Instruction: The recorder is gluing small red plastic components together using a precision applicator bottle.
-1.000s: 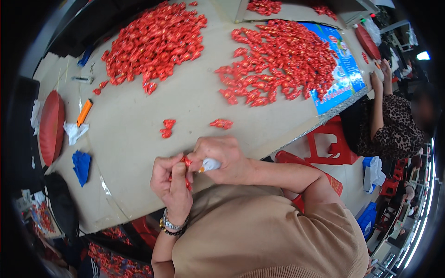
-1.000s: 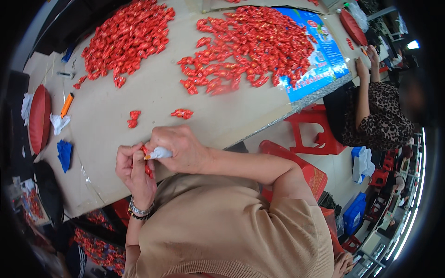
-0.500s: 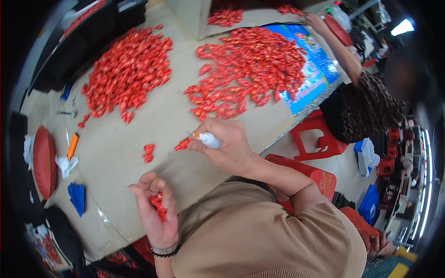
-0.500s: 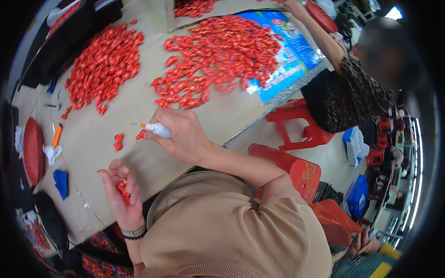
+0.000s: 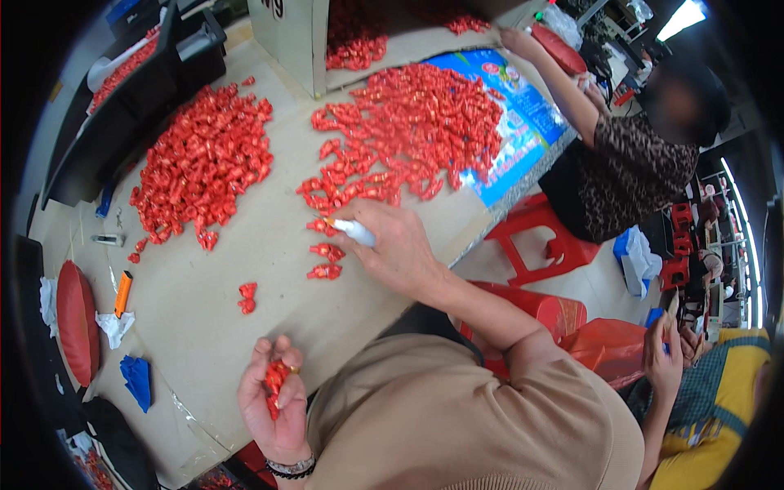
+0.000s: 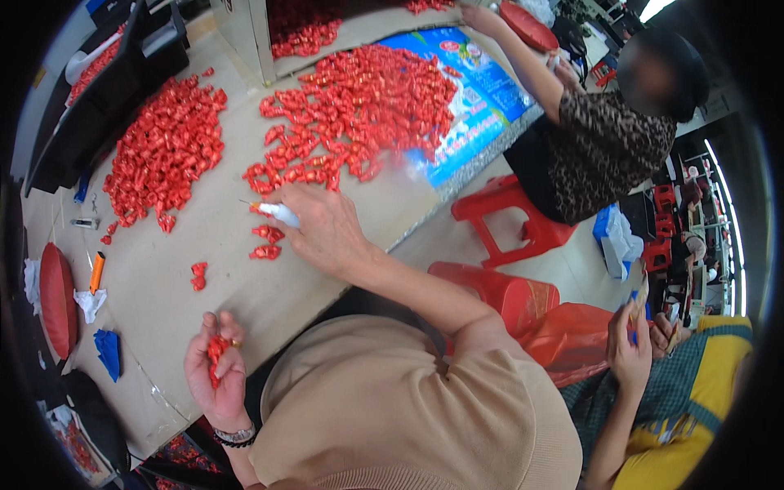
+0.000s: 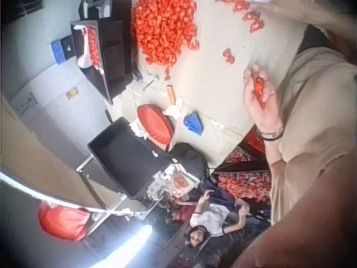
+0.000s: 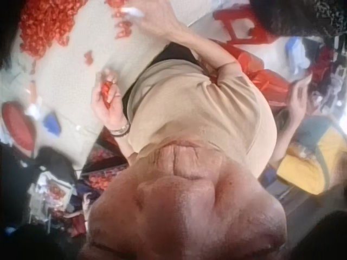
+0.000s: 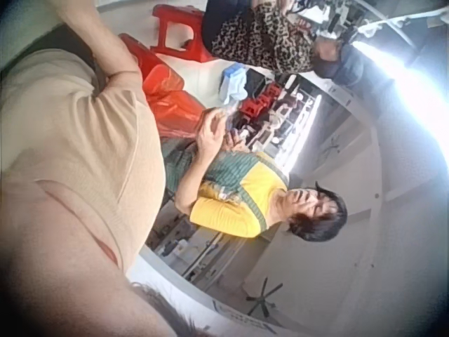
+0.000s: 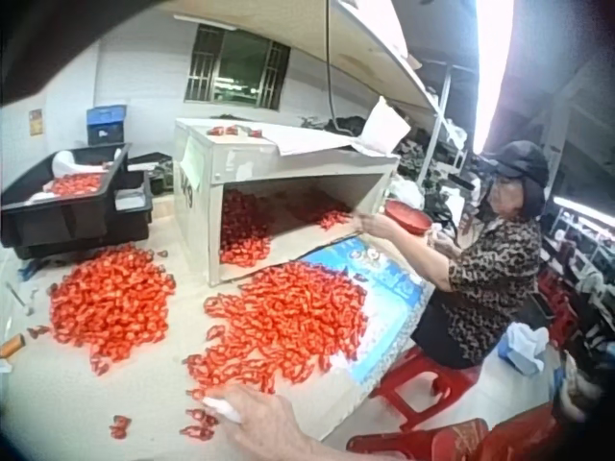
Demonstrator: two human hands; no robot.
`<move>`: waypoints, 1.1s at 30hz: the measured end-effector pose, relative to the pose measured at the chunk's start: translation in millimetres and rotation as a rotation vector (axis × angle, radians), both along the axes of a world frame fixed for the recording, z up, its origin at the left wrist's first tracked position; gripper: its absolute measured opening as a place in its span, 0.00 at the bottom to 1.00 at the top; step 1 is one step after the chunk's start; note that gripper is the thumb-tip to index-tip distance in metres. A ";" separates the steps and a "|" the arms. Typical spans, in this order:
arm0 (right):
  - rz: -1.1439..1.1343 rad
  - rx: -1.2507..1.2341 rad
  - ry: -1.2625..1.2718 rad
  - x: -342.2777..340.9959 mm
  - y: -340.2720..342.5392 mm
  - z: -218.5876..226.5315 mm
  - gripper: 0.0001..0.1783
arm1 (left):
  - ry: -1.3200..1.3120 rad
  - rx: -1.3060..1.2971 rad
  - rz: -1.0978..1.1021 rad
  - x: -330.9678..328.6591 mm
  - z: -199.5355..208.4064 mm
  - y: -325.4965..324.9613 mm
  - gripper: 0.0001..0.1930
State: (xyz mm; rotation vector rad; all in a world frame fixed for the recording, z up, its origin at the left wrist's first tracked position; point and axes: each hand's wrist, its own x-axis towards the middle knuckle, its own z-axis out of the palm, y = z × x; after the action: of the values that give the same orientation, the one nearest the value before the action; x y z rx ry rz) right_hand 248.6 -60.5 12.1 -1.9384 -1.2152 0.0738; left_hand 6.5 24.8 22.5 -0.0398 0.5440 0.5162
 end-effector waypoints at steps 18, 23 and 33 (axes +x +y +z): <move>0.214 0.800 -0.331 -6.7 78.7 294.4 0.45 | -0.206 0.045 -0.244 -13.8 -13.7 -19.0 0.07; 0.245 0.912 -0.171 -41.8 74.4 328.9 0.39 | -0.208 0.124 -0.113 -26.9 -7.9 -17.1 0.11; 0.411 0.559 -0.047 -90.3 44.8 174.9 0.31 | -0.168 0.221 -0.071 -63.2 -3.9 -30.9 0.08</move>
State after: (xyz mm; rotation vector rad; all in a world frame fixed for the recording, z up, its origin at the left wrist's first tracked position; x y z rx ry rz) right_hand 158.2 -15.7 187.0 -1.2029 -1.4643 -0.0914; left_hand -56.7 -6.0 18.7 0.1451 0.3209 0.4960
